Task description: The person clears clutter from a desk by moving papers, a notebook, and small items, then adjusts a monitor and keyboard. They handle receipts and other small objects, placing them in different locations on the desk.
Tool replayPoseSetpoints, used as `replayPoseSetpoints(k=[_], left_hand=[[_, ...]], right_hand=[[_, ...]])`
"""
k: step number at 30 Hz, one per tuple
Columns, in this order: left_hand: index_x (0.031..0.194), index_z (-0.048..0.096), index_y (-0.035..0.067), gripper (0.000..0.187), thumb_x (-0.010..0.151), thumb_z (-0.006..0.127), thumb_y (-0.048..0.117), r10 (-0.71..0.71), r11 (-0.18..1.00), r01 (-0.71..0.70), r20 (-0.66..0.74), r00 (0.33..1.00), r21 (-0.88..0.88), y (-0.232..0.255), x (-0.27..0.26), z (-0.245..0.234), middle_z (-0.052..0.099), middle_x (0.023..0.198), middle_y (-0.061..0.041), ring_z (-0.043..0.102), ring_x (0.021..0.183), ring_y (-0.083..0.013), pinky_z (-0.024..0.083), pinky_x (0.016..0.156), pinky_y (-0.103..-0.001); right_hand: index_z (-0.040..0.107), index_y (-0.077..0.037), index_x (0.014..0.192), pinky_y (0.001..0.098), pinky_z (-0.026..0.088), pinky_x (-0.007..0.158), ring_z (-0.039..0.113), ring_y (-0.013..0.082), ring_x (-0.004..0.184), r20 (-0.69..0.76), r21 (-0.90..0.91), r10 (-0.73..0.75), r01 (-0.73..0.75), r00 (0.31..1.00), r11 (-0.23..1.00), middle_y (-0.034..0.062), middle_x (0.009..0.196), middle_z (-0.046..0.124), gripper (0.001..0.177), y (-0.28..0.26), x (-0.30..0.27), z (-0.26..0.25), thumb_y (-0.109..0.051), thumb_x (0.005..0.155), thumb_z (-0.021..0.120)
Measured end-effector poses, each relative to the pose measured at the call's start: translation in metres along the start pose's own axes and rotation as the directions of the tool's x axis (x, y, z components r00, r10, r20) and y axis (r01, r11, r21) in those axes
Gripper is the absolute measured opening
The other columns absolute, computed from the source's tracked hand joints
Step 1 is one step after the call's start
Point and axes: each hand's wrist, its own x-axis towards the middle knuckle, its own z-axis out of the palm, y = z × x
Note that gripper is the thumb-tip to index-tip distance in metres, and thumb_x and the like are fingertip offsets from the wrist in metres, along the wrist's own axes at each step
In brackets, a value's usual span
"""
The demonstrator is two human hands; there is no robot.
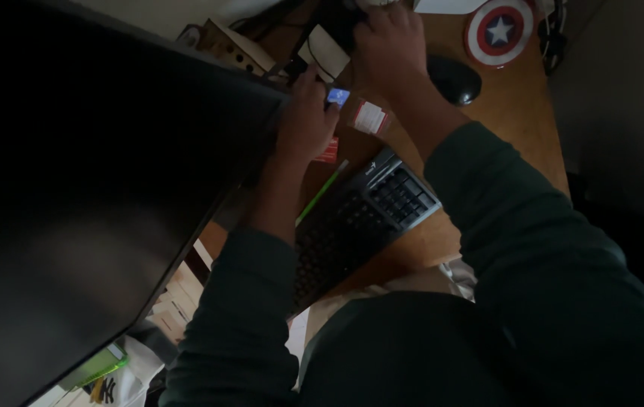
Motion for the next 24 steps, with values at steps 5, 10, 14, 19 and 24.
replayPoseSetpoints(k=[5, 10, 14, 19, 24], left_hand=[[0.078, 0.051, -0.003, 0.015, 0.081, 0.053, 0.011, 0.098, 0.968, -0.089, -0.027, 0.995, 0.234, 0.004, -0.002, 0.003, 0.031, 0.137, -0.021, 0.034, 0.122, -0.0403, 0.040, 0.084, -0.052], [0.081, 0.048, 0.000, 0.012, 0.086, 0.052, 0.010, -0.004, 0.990, 0.004, 0.001, 1.000, 0.143, 0.009, -0.010, 0.003, 0.023, 0.140, -0.023, 0.025, 0.128, -0.0399, 0.032, 0.098, -0.049], [0.089, 0.044, 0.000, 0.011, 0.088, 0.049, 0.010, 0.040, 0.992, -0.034, -0.047, 0.998, 0.123, -0.006, -0.010, 0.017, 0.020, 0.140, -0.025, 0.025, 0.128, -0.0423, 0.029, 0.101, -0.051], [0.084, 0.045, -0.001, 0.014, 0.085, 0.055, 0.008, 0.176, 0.977, -0.154, -0.150, 0.973, 0.149, 0.012, -0.020, 0.008, 0.030, 0.136, -0.025, 0.033, 0.123, -0.0426, 0.033, 0.098, -0.050], [0.072, 0.044, 0.004, 0.017, 0.076, 0.057, 0.014, 0.357, 0.896, -0.339, -0.010, 0.934, 0.288, 0.017, -0.016, 0.006, 0.039, 0.133, -0.020, 0.035, 0.119, -0.0489, 0.034, 0.090, -0.059]], right_hand=[[0.054, -0.019, 0.060, 0.0293, 0.034, 0.038, 0.049, 0.0183, 0.048, 0.151, -0.050, 0.138, -0.132, 0.979, 0.990, -0.0003, 0.058, 0.050, 0.021, 0.013, -0.006, 0.002, -0.032, 0.070, 0.068], [0.062, -0.013, 0.083, 0.0355, 0.044, 0.038, 0.062, 0.0258, 0.056, 0.642, -0.179, 0.391, -0.367, 0.660, 0.913, 0.0075, 0.073, 0.064, 0.008, 0.031, -0.010, 0.005, -0.019, 0.081, 0.058], [0.048, -0.008, 0.080, 0.0375, 0.036, 0.035, 0.054, 0.0260, 0.050, 0.385, 0.064, 0.433, -0.491, 0.815, 0.869, 0.0065, 0.070, 0.055, 0.023, 0.036, -0.027, -0.006, -0.028, 0.085, 0.058], [0.048, -0.009, 0.090, 0.0367, 0.034, 0.041, 0.052, 0.0235, 0.060, 0.171, 0.354, 0.443, -0.475, 0.880, 0.806, 0.0065, 0.070, 0.052, 0.012, 0.033, -0.024, -0.049, -0.015, 0.086, 0.058], [0.049, -0.008, 0.095, 0.0346, 0.039, 0.045, 0.053, 0.0228, 0.060, 0.119, 0.465, 0.446, -0.446, 0.887, 0.764, 0.0079, 0.077, 0.053, 0.009, 0.034, -0.028, -0.060, -0.011, 0.090, 0.056]])
